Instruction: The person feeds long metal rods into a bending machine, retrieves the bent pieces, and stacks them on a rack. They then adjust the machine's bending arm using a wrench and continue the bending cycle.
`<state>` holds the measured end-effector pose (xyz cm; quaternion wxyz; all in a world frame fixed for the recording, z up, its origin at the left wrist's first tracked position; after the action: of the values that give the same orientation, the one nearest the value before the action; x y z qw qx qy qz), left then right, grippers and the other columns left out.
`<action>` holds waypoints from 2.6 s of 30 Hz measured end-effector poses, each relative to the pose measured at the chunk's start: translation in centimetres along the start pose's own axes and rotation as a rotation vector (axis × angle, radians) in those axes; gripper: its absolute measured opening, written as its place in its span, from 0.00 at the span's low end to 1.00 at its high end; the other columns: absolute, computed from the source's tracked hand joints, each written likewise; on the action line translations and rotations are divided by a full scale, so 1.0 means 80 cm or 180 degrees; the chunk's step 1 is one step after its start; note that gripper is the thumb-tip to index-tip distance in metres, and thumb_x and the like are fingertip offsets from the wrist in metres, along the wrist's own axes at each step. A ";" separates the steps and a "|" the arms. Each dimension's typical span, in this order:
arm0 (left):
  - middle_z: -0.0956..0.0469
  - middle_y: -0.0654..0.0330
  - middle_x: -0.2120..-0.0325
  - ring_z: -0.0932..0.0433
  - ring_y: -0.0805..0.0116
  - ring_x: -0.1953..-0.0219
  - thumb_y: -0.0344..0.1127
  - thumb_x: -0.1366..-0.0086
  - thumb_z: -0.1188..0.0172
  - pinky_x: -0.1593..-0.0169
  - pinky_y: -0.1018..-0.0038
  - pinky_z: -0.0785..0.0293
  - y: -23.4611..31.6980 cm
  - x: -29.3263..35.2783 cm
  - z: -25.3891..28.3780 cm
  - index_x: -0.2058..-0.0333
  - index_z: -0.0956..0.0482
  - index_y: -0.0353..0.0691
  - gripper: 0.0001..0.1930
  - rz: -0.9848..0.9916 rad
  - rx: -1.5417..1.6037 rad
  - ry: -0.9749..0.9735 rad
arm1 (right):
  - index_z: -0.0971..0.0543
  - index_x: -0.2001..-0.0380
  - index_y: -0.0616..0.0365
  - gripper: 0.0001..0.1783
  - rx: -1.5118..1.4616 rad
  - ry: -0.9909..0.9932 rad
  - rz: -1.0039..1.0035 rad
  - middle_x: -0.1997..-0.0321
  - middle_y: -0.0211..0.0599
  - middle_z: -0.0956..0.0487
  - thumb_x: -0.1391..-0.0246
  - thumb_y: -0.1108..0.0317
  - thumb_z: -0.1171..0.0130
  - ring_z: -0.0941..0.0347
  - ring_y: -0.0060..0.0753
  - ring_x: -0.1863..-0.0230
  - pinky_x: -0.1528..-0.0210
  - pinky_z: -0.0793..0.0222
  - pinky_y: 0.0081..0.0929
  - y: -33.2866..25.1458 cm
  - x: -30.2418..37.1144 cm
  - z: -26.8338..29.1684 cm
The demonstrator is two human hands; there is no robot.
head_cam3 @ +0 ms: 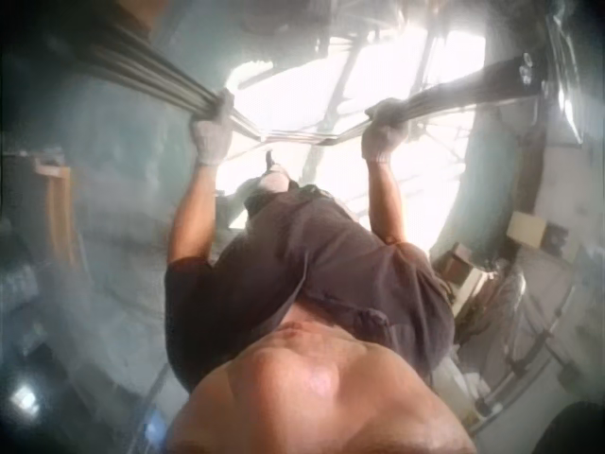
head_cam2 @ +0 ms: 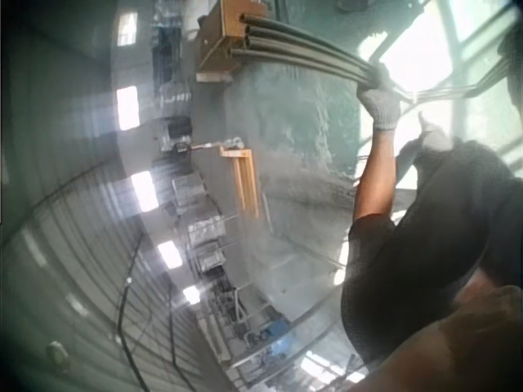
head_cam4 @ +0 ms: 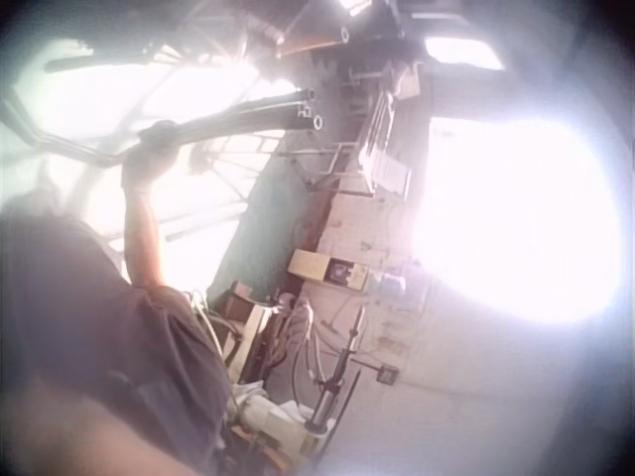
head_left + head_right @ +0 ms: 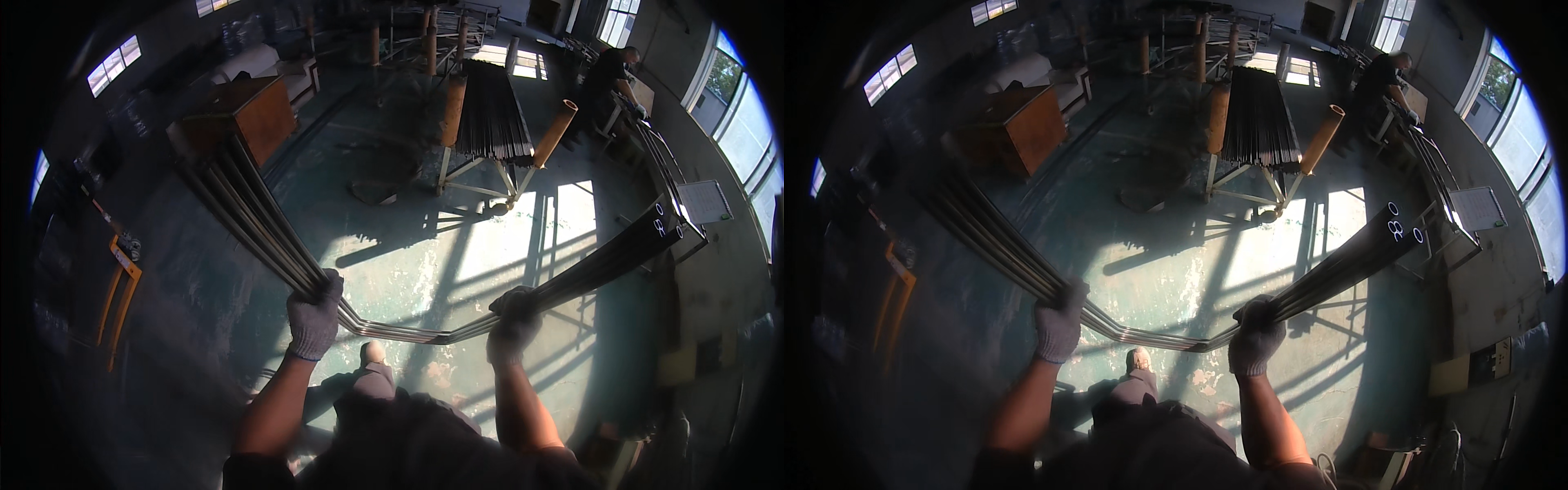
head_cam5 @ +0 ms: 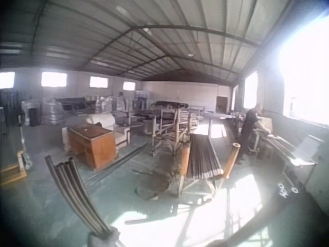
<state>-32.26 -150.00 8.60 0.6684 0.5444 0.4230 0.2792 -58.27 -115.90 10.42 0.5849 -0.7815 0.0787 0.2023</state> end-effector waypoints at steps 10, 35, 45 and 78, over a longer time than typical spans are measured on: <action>0.09 0.61 0.61 0.12 0.72 0.57 0.34 0.25 0.22 0.52 0.68 0.17 -0.123 -0.399 -0.091 0.56 0.08 0.35 0.08 0.0408 -0.0159 -0.0301 | 0.20 0.62 0.60 0.09 0.0470 0.0179 -0.0326 0.67 0.32 0.21 0.22 0.70 0.37 0.21 0.28 0.66 0.57 0.19 0.34 0.157 -0.224 -0.211; 0.09 0.57 0.62 0.14 0.70 0.59 0.43 0.24 0.22 0.51 0.65 0.18 -0.470 -1.242 -0.282 0.51 0.10 0.33 0.17 0.0977 -0.0407 0.0030 | 0.15 0.59 0.64 0.19 0.2394 -0.0976 -0.1480 0.69 0.47 0.17 0.22 0.56 0.36 0.19 0.42 0.65 0.58 0.26 0.43 0.736 -0.813 -0.682; 0.08 0.42 0.56 0.09 0.42 0.49 0.41 0.23 0.27 0.44 0.54 0.17 -0.530 -1.575 -0.503 0.48 0.11 0.31 0.17 0.0266 -0.1157 -0.1457 | 0.14 0.53 0.62 0.34 0.2579 0.0636 -0.2161 0.57 0.68 0.13 0.24 0.37 0.44 0.15 0.76 0.48 0.48 0.23 0.62 0.879 -0.904 -0.736; 0.09 0.50 0.47 0.11 0.59 0.44 0.30 0.22 0.29 0.37 0.64 0.15 -0.759 -1.745 -0.558 0.41 0.13 0.30 0.16 0.1705 -0.2228 -0.2767 | 0.10 0.44 0.61 0.29 0.3733 0.2290 -0.4261 0.37 0.55 0.10 0.21 0.44 0.43 0.15 0.58 0.33 0.30 0.21 0.46 1.398 -0.987 -0.502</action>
<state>-144.23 -259.72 -15.67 0.8252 0.4440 -0.1561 0.3122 -161.04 -196.82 -46.65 0.8181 -0.2626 -0.1205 -0.4972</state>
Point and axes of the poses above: each hand's wrist, its own x-axis away from the middle knuckle, its own z-axis out of the back of the hand, y = z × x, the point moved 10 cm from there along -x, towards the middle knuckle
